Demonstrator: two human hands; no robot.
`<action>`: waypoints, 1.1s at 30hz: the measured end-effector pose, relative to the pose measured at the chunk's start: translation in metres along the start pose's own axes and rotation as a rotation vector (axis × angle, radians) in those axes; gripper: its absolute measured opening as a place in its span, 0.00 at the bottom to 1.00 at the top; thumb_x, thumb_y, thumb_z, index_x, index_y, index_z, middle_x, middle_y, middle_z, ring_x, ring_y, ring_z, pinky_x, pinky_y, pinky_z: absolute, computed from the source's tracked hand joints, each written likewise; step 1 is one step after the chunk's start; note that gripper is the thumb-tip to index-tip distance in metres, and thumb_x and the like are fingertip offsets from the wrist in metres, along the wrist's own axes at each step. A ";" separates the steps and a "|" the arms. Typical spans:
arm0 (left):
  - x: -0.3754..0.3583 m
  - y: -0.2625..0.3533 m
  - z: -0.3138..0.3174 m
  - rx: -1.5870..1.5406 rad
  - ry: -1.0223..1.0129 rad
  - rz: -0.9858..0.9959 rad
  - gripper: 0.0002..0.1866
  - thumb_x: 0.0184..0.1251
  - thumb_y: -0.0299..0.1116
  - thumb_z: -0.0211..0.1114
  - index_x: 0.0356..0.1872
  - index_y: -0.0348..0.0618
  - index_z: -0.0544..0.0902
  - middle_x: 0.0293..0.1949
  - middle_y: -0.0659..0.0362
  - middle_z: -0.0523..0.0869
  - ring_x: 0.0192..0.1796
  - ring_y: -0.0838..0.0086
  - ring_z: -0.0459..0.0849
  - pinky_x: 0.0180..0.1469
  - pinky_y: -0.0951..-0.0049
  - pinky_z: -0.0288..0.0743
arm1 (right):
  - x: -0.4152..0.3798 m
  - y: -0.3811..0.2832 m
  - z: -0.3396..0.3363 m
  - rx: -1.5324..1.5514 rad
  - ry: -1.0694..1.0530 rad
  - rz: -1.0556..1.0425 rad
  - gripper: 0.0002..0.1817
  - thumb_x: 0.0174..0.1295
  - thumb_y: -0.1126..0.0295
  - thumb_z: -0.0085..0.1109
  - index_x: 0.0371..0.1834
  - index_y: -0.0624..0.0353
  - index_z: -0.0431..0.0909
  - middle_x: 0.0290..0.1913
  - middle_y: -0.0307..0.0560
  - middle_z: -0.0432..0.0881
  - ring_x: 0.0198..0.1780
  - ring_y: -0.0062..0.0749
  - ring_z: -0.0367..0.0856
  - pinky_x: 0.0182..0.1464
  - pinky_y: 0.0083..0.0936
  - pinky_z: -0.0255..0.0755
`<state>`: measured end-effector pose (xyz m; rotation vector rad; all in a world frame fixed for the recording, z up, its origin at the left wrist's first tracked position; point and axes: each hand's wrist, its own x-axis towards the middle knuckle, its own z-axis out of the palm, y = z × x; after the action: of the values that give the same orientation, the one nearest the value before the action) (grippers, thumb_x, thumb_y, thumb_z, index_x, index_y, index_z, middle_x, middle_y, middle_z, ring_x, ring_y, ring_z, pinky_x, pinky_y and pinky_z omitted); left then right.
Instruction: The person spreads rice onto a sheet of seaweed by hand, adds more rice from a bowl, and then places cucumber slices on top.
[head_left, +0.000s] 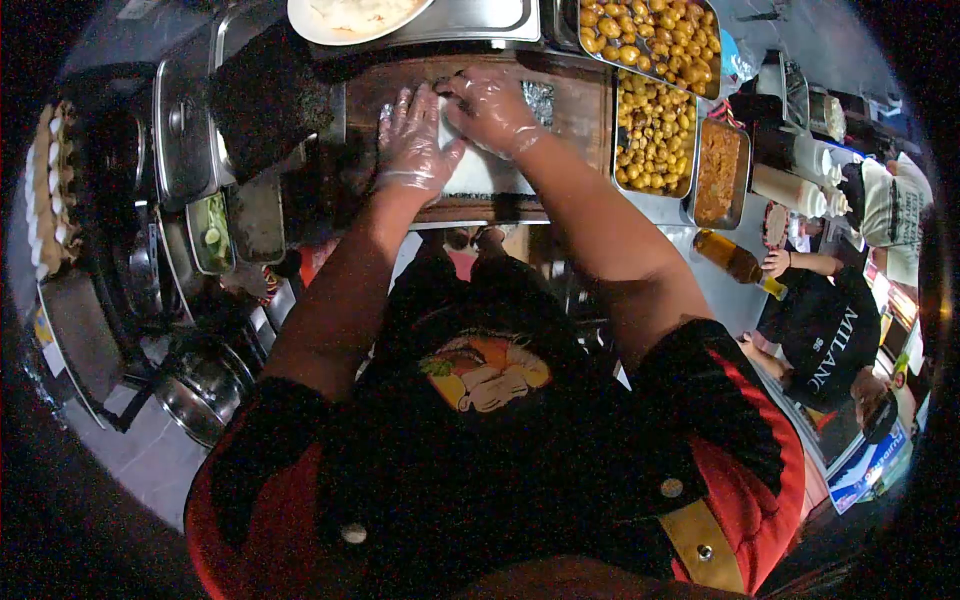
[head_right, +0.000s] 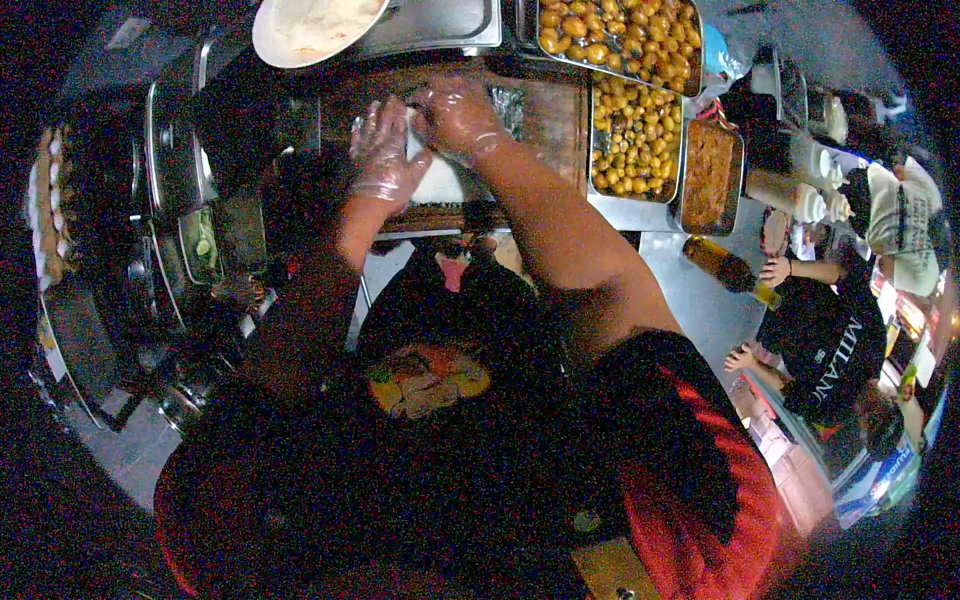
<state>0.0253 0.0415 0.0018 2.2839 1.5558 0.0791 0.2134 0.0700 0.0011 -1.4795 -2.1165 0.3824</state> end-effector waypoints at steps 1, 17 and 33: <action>0.000 0.000 0.001 -0.004 0.001 -0.003 0.50 0.71 0.52 0.76 0.89 0.46 0.67 0.94 0.51 0.56 0.94 0.48 0.52 0.93 0.39 0.39 | -0.001 0.001 0.002 -0.002 -0.004 -0.002 0.13 0.69 0.58 0.73 0.49 0.52 0.93 0.47 0.54 0.88 0.55 0.59 0.86 0.62 0.55 0.78; -0.003 -0.002 0.002 0.129 -0.013 0.030 0.51 0.76 0.62 0.69 0.90 0.42 0.64 0.94 0.55 0.56 0.95 0.53 0.48 0.94 0.42 0.38 | 0.001 -0.003 0.002 0.080 0.012 0.010 0.15 0.66 0.58 0.75 0.49 0.54 0.95 0.43 0.52 0.89 0.51 0.57 0.87 0.56 0.52 0.80; 0.004 -0.006 -0.005 0.180 -0.025 0.075 0.51 0.78 0.68 0.64 0.92 0.49 0.63 0.94 0.58 0.58 0.95 0.54 0.50 0.92 0.38 0.40 | -0.011 0.014 0.002 0.096 -0.017 -0.035 0.12 0.66 0.62 0.74 0.47 0.56 0.94 0.48 0.55 0.90 0.54 0.57 0.89 0.62 0.52 0.80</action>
<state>0.0198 0.0485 0.0035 2.4712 1.5200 -0.0731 0.2263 0.0653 -0.0101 -1.3879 -2.1041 0.4786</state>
